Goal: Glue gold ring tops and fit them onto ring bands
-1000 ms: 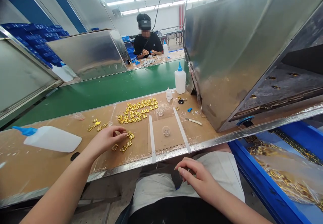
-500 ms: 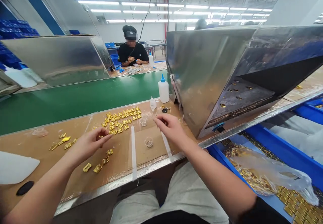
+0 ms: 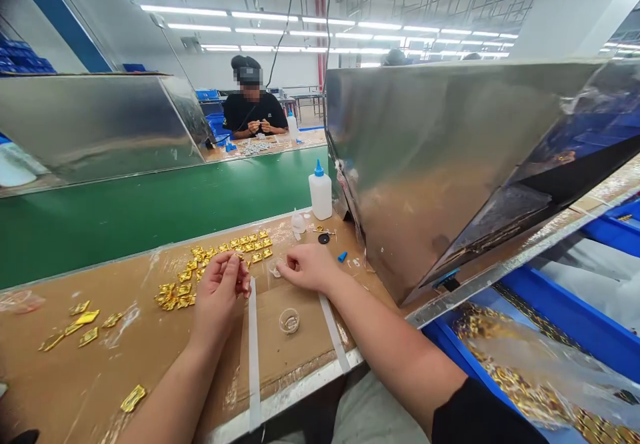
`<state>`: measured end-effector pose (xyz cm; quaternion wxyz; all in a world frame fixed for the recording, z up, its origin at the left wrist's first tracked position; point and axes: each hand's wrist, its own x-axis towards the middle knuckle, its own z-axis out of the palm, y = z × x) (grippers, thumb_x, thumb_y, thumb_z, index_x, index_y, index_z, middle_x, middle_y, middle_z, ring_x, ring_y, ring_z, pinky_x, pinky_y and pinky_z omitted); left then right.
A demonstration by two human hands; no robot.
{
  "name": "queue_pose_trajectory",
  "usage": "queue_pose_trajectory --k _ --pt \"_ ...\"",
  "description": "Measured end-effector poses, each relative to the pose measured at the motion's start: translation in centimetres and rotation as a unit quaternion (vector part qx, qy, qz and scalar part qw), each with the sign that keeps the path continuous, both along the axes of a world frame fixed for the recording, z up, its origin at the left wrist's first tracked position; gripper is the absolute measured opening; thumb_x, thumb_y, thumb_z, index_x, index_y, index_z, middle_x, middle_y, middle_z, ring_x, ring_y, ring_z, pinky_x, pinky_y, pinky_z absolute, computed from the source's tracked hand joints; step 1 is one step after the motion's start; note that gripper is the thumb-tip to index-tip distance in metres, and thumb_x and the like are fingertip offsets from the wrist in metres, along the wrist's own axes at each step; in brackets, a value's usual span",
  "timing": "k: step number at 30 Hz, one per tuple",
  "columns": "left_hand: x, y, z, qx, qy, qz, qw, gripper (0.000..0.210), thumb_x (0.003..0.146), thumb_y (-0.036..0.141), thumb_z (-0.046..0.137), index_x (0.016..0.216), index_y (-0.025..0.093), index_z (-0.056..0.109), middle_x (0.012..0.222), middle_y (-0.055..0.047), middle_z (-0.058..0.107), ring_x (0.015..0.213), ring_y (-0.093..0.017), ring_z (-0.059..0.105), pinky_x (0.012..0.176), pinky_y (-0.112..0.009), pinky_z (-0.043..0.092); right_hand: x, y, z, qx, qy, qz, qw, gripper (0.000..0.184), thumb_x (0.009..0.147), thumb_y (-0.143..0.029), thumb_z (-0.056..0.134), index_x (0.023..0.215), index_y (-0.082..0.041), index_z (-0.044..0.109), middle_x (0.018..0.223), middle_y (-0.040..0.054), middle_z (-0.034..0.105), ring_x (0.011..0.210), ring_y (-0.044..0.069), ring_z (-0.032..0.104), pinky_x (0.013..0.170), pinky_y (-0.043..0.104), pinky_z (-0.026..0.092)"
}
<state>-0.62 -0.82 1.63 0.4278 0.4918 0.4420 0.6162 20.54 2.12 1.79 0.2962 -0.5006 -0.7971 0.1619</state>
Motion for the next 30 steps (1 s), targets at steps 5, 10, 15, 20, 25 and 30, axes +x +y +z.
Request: queue_pose_trajectory --k 5,10,15,20,25,30 --pt "0.5 -0.35 -0.11 -0.039 -0.04 -0.028 0.998 0.05 0.085 0.06 0.087 0.112 0.02 0.073 0.09 -0.004 0.072 0.056 -0.011 0.057 0.046 -0.021 0.046 -0.48 0.52 -0.05 -0.027 -0.042 0.008 0.999 0.035 0.094 -0.038 0.07 0.066 -0.018 0.062 0.067 0.001 0.062 0.067 0.014 0.044 0.064 0.03 0.021" --pt "0.5 -0.17 -0.17 -0.088 -0.085 -0.036 0.992 0.059 0.074 0.058 0.095 0.113 0.018 0.079 0.098 -0.008 0.075 0.061 -0.01 0.057 0.048 -0.019 0.045 -0.57 0.55 -0.19 -0.032 -0.05 0.02 0.998 0.035 0.099 -0.037 0.065 0.07 -0.018 0.061 0.071 0.0005 0.063 0.068 0.013 0.044 0.064 0.029 0.021" --pt "0.28 -0.18 -0.4 -0.126 -0.087 -0.043 0.987 0.064 0.066 0.058 0.099 0.111 0.016 0.082 0.094 -0.008 0.075 0.061 -0.01 0.056 0.049 -0.019 0.043 -0.38 0.51 0.03 -0.032 -0.036 0.025 0.999 0.037 0.102 -0.034 0.063 0.069 -0.017 0.058 0.069 -0.0005 0.058 0.068 0.013 0.044 0.064 0.029 0.021" --pt "0.1 -0.44 -0.47 -0.127 -0.041 -0.048 0.99 0.064 0.068 0.056 0.098 0.114 0.016 0.082 0.065 -0.001 0.065 0.055 -0.012 0.053 0.05 -0.022 0.045 -0.31 0.6 -0.06 -0.027 -0.022 0.022 0.999 0.034 0.1 -0.029 0.064 0.069 -0.017 0.058 0.068 -0.0011 0.057 0.068 0.012 0.044 0.065 0.029 0.021" --pt "0.0 -0.63 -0.35 -0.094 0.005 -0.028 0.995 0.056 0.072 0.056 0.095 0.112 0.019 0.079 0.082 -0.003 0.071 0.058 -0.014 0.06 0.052 -0.024 0.05 -0.44 0.77 -0.3 -0.025 -0.015 0.022 0.999 0.036 0.099 -0.028 0.065 0.066 -0.018 0.056 0.066 -0.0019 0.054 0.065 0.012 0.041 0.064 0.03 0.021" --pt "0.04 -0.52 -0.35 -0.078 0.022 -0.012 0.997 0.062 0.073 0.056 0.095 0.12 0.022 0.075 0.102 -0.004 0.07 0.065 -0.015 0.068 0.053 -0.024 0.052 -0.53 0.9 -0.32 -0.027 -0.009 0.024 0.999 0.038 0.097 -0.027 0.065 0.063 -0.018 0.052 0.064 -0.0026 0.05 0.063 0.012 0.037 0.063 0.03 0.019"
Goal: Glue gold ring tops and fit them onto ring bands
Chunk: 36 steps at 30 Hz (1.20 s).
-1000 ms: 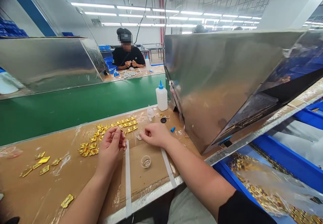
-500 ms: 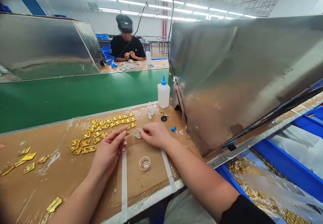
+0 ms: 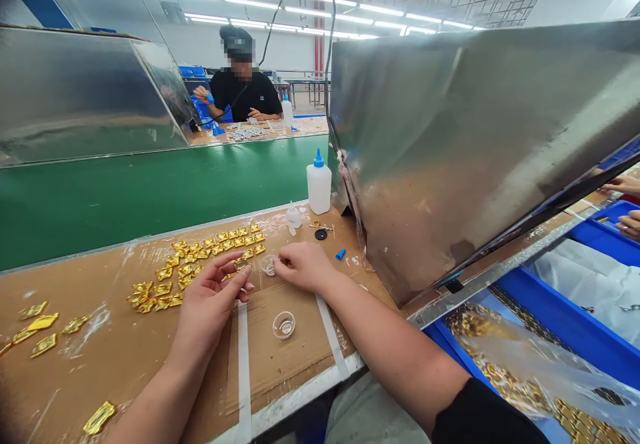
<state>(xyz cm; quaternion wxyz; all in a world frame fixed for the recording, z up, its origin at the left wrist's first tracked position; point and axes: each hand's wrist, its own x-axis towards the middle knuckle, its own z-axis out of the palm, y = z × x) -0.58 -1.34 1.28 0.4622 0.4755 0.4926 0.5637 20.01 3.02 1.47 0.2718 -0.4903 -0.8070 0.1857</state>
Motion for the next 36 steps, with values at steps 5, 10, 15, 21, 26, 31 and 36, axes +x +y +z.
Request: queue_pose_trajectory --k 5,10,15,21,26,31,36 --pt "-0.3 0.0 -0.2 0.0 0.029 -0.002 1.0 0.063 0.075 0.057 0.094 0.122 0.019 0.076 0.085 -0.002 0.07 0.065 -0.016 0.067 0.056 -0.025 0.054 -0.1 -0.1 0.0 0.004 0.027 0.0 1.0 0.038 0.096 -0.026 0.064 0.063 -0.019 0.047 0.064 -0.0033 0.047 0.064 0.012 0.037 0.064 0.03 0.02" --pt "-0.7 -0.3 -0.6 0.008 0.084 0.003 0.996 0.059 0.079 0.057 0.091 0.125 0.021 0.078 0.081 -0.002 0.073 0.071 -0.02 0.07 0.066 -0.029 0.058 -0.1 -0.1 -0.2 0.005 0.083 -0.005 0.996 0.037 0.091 -0.025 0.065 0.06 -0.019 0.045 0.061 -0.0043 0.042 0.062 0.011 0.035 0.063 0.03 0.021" --pt "-0.7 -0.5 -0.7 0.016 0.138 0.006 0.99 0.054 0.08 0.06 0.09 0.121 0.026 0.081 0.088 -0.002 0.075 0.072 -0.02 0.072 0.07 -0.031 0.06 0.1 0.0 -0.6 0.01 0.195 -0.046 0.98 0.038 0.092 -0.032 0.055 0.06 -0.022 0.038 0.059 -0.0043 0.037 0.06 0.011 0.035 0.061 0.029 0.024" --pt "-0.5 -0.4 -0.9 0.013 0.158 -0.008 0.987 0.053 0.079 0.06 0.089 0.118 0.024 0.082 0.086 -0.004 0.076 0.069 -0.021 0.072 0.069 -0.032 0.061 -0.2 -0.5 0.0 -0.023 0.278 -0.016 0.96 0.042 0.091 -0.043 0.052 0.059 -0.023 0.034 0.058 -0.0043 0.032 0.058 0.011 0.03 0.056 0.027 0.026" --pt "-0.3 -0.1 -1.0 -0.001 0.145 -0.025 0.989 0.058 0.078 0.064 0.088 0.117 0.021 0.082 0.086 -0.006 0.076 0.064 -0.02 0.07 0.058 -0.03 0.057 -0.6 -0.9 0.5 -0.042 0.299 0.009 0.953 0.042 0.089 -0.044 0.054 0.057 -0.023 0.035 0.058 -0.0045 0.032 0.058 0.011 0.03 0.056 0.027 0.026" --pt "-0.1 -0.3 -0.6 -0.002 0.163 -0.026 0.986 0.052 0.076 0.06 0.089 0.112 0.022 0.084 0.08 -0.004 0.075 0.063 -0.019 0.068 0.061 -0.03 0.057 -0.7 -0.9 0.3 -0.056 0.303 0.016 0.951 0.042 0.088 -0.041 0.056 0.057 -0.023 0.034 0.058 -0.0047 0.031 0.058 0.01 0.029 0.056 0.027 0.025" --pt "0.0 -0.4 -0.3 0.005 0.178 -0.031 0.984 0.049 0.078 0.06 0.087 0.111 0.024 0.084 0.077 -0.003 0.075 0.063 -0.021 0.069 0.063 -0.031 0.057 -0.7 -0.9 0.2 -0.064 0.298 0.019 0.952 0.041 0.087 -0.04 0.056 0.057 -0.023 0.035 0.058 -0.0048 0.031 0.058 0.01 0.029 0.056 0.027 0.024"
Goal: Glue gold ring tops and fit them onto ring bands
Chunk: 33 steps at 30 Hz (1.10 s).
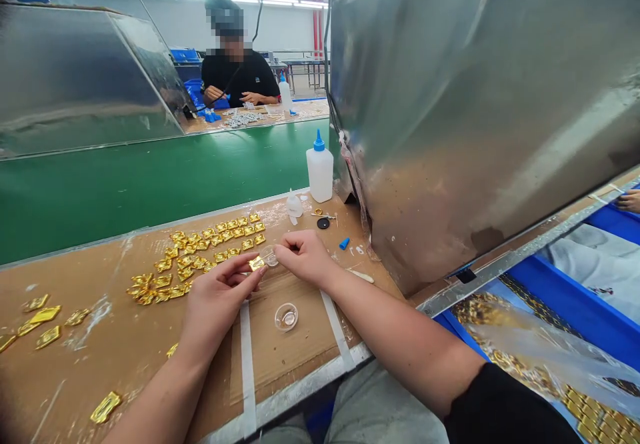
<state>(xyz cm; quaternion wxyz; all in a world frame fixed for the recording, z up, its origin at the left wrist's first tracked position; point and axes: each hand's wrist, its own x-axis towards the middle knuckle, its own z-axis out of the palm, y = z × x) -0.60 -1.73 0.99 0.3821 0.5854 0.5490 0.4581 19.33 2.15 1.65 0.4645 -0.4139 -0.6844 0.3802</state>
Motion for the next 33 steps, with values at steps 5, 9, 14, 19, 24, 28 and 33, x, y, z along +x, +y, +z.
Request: queue_pose_trajectory --k 5,9,14,19,24,28,33 --pt "0.1 0.1 0.0 0.01 0.003 -0.001 1.0 0.045 0.078 0.057 0.086 0.11 0.025 0.085 0.073 -0.003 0.074 0.062 -0.02 0.067 0.06 -0.03 0.055 -0.1 0.1 0.0 0.0 -0.005 0.0 1.0 0.04 0.085 -0.037 0.055 0.056 -0.023 0.032 0.058 -0.005 0.028 0.058 0.01 0.026 0.056 0.027 0.022" --pt "0.1 0.0 0.0 0.01 0.005 0.0 1.0 0.043 0.078 0.053 0.087 0.11 0.026 0.085 0.075 -0.002 0.074 0.063 -0.02 0.067 0.061 -0.03 0.055 -0.2 0.1 -0.1 0.003 -0.006 -0.001 1.0 0.039 0.084 -0.038 0.055 0.056 -0.023 0.032 0.058 -0.0052 0.028 0.058 0.01 0.026 0.056 0.027 0.022" --pt "0.0 0.0 0.0 0.002 0.005 -0.006 1.0 0.044 0.078 0.053 0.086 0.112 0.025 0.084 0.074 -0.003 0.075 0.063 -0.02 0.067 0.064 -0.031 0.056 -0.2 0.1 -0.1 0.004 -0.006 0.0 1.0 0.039 0.084 -0.038 0.055 0.055 -0.023 0.033 0.057 -0.0055 0.028 0.057 0.01 0.027 0.056 0.027 0.021" --pt "0.1 0.0 0.0 0.0 0.009 -0.004 1.0 0.048 0.078 0.056 0.085 0.114 0.024 0.084 0.076 -0.004 0.075 0.065 -0.021 0.068 0.064 -0.031 0.054 -0.4 0.0 0.0 0.005 -0.008 -0.009 1.0 0.039 0.083 -0.038 0.055 0.055 -0.023 0.033 0.057 -0.0053 0.028 0.057 0.009 0.026 0.055 0.028 0.021" --pt "0.1 -0.1 0.2 -0.007 0.028 0.001 1.0 0.05 0.079 0.057 0.083 0.117 0.024 0.083 0.078 -0.002 0.074 0.068 -0.02 0.066 0.07 -0.032 0.054 -0.3 0.0 0.1 0.003 -0.014 -0.033 0.999 0.038 0.083 -0.04 0.054 0.055 -0.024 0.033 0.057 -0.005 0.029 0.057 0.01 0.027 0.055 0.028 0.021" --pt "-0.4 -0.2 0.5 -0.016 0.053 0.003 0.998 0.051 0.082 0.057 0.081 0.122 0.025 0.082 0.079 -0.001 0.073 0.071 -0.02 0.065 0.073 -0.033 0.052 0.0 0.4 -0.2 0.01 -0.031 -0.068 0.997 0.039 0.087 -0.041 0.052 0.058 -0.024 0.032 0.059 -0.0051 0.028 0.059 0.01 0.028 0.057 0.028 0.022" --pt "-1.3 -0.2 0.7 -0.015 0.077 0.024 0.997 0.052 0.084 0.057 0.078 0.124 0.026 0.08 0.077 0.0 0.074 0.073 -0.022 0.066 0.074 -0.034 0.051 0.0 0.7 -1.0 0.034 -0.108 -0.069 0.991 0.037 0.084 -0.028 0.062 0.057 -0.021 0.037 0.057 -0.0058 0.035 0.059 0.01 0.034 0.06 0.029 0.022"
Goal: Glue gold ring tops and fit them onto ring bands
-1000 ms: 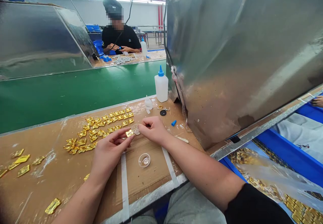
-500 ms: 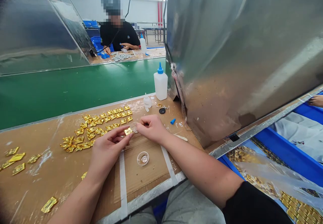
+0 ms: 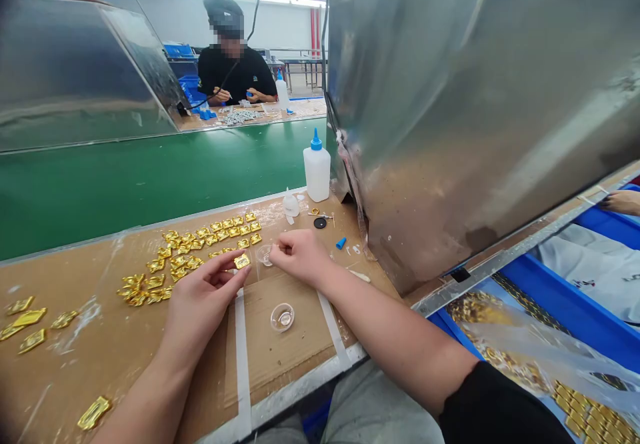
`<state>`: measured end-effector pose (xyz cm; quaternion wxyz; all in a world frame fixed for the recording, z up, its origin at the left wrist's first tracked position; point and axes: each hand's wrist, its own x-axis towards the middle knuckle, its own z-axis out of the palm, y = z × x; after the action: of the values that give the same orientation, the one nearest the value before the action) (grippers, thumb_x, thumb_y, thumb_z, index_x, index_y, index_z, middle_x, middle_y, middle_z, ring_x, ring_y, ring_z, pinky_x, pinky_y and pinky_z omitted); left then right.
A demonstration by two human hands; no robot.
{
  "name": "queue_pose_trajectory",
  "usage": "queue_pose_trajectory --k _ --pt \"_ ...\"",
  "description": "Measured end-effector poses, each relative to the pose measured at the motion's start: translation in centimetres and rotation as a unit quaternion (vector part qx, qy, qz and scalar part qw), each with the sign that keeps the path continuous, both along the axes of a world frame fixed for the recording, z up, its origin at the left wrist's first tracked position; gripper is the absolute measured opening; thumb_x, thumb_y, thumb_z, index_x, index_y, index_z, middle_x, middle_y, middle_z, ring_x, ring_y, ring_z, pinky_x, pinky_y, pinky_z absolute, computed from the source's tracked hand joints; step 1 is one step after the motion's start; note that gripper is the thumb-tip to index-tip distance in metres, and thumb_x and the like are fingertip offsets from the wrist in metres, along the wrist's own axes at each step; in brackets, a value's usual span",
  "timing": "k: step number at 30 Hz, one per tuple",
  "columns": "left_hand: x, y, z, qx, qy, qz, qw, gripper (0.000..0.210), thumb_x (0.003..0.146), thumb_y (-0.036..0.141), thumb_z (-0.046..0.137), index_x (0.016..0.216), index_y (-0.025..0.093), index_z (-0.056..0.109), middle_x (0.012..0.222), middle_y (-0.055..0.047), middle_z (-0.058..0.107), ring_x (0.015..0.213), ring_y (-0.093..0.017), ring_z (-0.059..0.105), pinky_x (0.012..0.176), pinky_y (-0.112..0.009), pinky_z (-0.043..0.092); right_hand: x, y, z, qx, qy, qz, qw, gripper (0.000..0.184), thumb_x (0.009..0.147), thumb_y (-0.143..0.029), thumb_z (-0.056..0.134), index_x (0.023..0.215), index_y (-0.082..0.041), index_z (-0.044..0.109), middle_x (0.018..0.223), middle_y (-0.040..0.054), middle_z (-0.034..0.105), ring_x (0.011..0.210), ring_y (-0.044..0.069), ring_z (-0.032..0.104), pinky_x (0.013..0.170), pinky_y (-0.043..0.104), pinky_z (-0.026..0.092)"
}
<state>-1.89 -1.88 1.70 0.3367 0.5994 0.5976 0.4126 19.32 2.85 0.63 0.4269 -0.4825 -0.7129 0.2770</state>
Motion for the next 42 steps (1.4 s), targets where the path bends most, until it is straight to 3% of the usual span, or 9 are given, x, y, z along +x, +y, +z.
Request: queue_pose_trajectory --k 4,10,17,21,25,33,42 --pt "-0.1 0.1 -0.1 0.005 0.006 0.007 1.0 0.049 0.084 0.057 0.076 0.122 0.028 0.08 0.076 0.0 0.074 0.072 -0.022 0.066 0.075 -0.034 0.051 -0.2 0.1 -0.2 0.0 -0.058 0.006 0.998 0.033 0.084 -0.021 0.066 0.059 -0.019 0.045 0.059 -0.0052 0.043 0.06 0.01 0.04 0.062 0.029 0.022" --pt "0.1 0.2 -0.2 0.0 0.0 0.004 1.0 0.05 0.083 0.061 0.075 0.12 0.027 0.08 0.076 0.001 0.074 0.072 -0.022 0.067 0.073 -0.034 0.051 -0.2 0.2 -0.3 -0.012 -0.076 0.009 0.997 0.032 0.085 -0.02 0.066 0.059 -0.019 0.046 0.059 -0.0051 0.044 0.06 0.01 0.039 0.062 0.029 0.021" --pt "0.2 0.1 0.0 -0.001 0.003 0.001 1.0 0.051 0.081 0.06 0.075 0.118 0.026 0.081 0.077 0.0 0.074 0.069 -0.022 0.067 0.07 -0.034 0.051 -0.2 0.6 -0.9 -0.033 0.005 -0.012 0.999 0.034 0.082 -0.029 0.06 0.056 -0.021 0.039 0.056 -0.0056 0.035 0.058 0.01 0.034 0.059 0.029 0.021" --pt "0.3 0.1 0.1 0.002 0.008 -0.003 1.0 0.048 0.082 0.059 0.074 0.117 0.027 0.081 0.077 0.0 0.074 0.068 -0.022 0.066 0.071 -0.034 0.051 0.0 0.5 0.0 -0.049 0.086 -0.02 0.995 0.037 0.087 -0.041 0.05 0.058 -0.024 0.033 0.059 -0.0051 0.032 0.058 0.011 0.031 0.057 0.028 0.024" --pt "0.5 0.0 0.0 0.012 0.014 -0.012 1.0 0.044 0.084 0.057 0.075 0.117 0.029 0.081 0.078 0.001 0.074 0.066 -0.021 0.064 0.071 -0.034 0.05 -0.2 0.0 0.8 -0.068 0.129 0.014 0.989 0.041 0.085 -0.048 0.054 0.057 -0.024 0.036 0.057 -0.0049 0.035 0.056 0.01 0.031 0.056 0.028 0.027" --pt "0.7 -0.1 -0.3 0.025 0.025 -0.032 0.999 0.039 0.086 0.053 0.074 0.119 0.032 0.081 0.069 0.004 0.069 0.063 -0.02 0.061 0.07 -0.033 0.049 -0.6 -0.4 1.0 -0.077 0.146 0.052 0.985 0.042 0.081 -0.046 0.058 0.054 -0.024 0.035 0.057 -0.0059 0.03 0.058 0.01 0.028 0.056 0.028 0.023" --pt "0.7 -0.2 -0.2 0.029 0.021 -0.038 0.999 0.037 0.088 0.05 0.075 0.119 0.031 0.081 0.073 0.004 0.07 0.063 -0.019 0.061 0.067 -0.032 0.047 -0.6 -0.2 0.8 -0.085 0.132 0.06 0.986 0.04 0.081 -0.043 0.057 0.055 -0.023 0.034 0.058 -0.0058 0.028 0.059 0.01 0.027 0.057 0.028 0.022"
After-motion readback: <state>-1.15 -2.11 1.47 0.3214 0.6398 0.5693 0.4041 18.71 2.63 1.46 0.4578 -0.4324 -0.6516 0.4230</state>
